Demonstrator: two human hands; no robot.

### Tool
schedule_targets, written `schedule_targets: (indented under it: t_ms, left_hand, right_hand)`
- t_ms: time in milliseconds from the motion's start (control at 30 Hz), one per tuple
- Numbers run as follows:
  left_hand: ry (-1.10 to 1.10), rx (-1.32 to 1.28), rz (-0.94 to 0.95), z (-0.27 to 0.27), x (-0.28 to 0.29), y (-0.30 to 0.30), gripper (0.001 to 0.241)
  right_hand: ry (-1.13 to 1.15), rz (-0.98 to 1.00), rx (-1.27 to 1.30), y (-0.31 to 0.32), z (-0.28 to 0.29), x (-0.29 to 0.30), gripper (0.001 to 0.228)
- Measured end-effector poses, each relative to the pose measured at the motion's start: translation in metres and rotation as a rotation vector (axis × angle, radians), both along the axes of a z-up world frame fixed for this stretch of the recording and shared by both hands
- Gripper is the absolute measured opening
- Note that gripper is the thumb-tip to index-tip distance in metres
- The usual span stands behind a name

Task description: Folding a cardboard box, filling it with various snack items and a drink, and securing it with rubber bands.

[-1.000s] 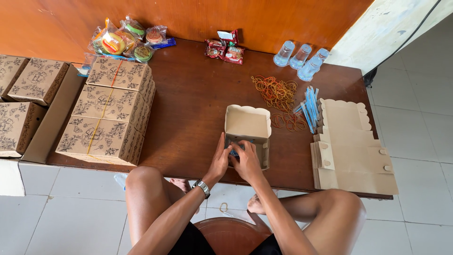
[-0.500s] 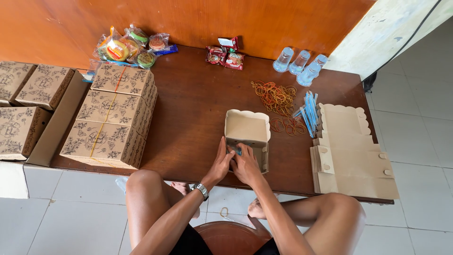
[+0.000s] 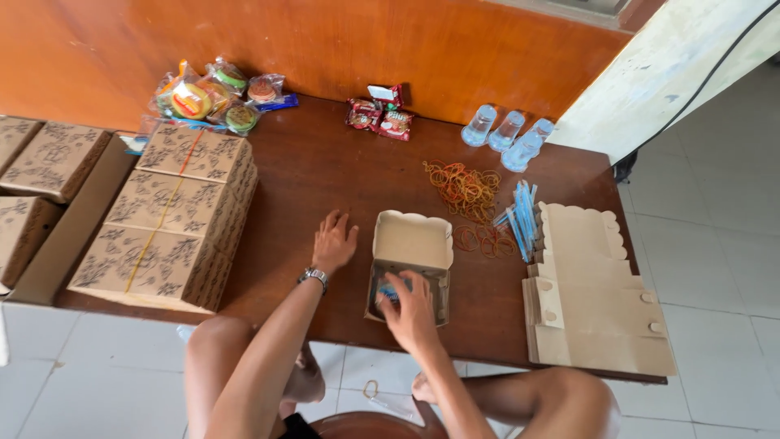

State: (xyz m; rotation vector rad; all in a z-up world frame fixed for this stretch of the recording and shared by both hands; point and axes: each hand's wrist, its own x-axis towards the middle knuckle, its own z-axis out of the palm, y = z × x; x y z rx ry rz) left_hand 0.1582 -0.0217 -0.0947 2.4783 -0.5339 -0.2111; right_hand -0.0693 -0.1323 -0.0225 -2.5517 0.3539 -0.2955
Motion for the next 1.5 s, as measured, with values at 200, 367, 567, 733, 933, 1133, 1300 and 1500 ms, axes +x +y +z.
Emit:
schedule_targets:
  t_ms: [200,367,567,733,933,1133,1300,1500]
  left_hand:
    - [-0.213,0.334,-0.202,-0.022,0.066,-0.051,0.073]
    - [-0.137,0.475,-0.255,0.016,0.119,-0.091,0.080]
    - [-0.274,0.615,-0.261,0.042,0.184,-0.131,0.110]
    - [-0.409,0.836,-0.273,0.065,0.221,-0.162,0.061]
    - [-0.524,0.599,-0.294,0.041,0.232,-0.162,0.045]
    - [-0.900,0.245,-0.270,0.110,0.175,-0.128,0.047]
    - [-0.922,-0.490,-0.293,0.200,0.052,-0.082,0.032]
    - [-0.270,-0.518,-0.585,0.202,-0.099,-0.010,0.026]
  right_hand:
    - [-0.138,-0.015,0.044,0.013,0.017,-0.002,0.034]
    - [-0.116,-0.042,-0.043,0.013,0.013,0.005,0.033]
    - [-0.120,-0.042,-0.030,0.010,0.019,0.010,0.032]
    - [-0.161,-0.055,-0.081,0.007,-0.001,0.017,0.033]
    - [-0.161,-0.078,-0.057,0.004,0.009,0.021,0.031]
    - [-0.343,-0.061,0.087,-0.007,0.018,0.016,0.031]
    - [-0.535,-0.112,0.149,-0.030,0.057,0.009,0.027]
    - [-0.284,-0.098,0.526,-0.046,0.085,-0.011,0.092]
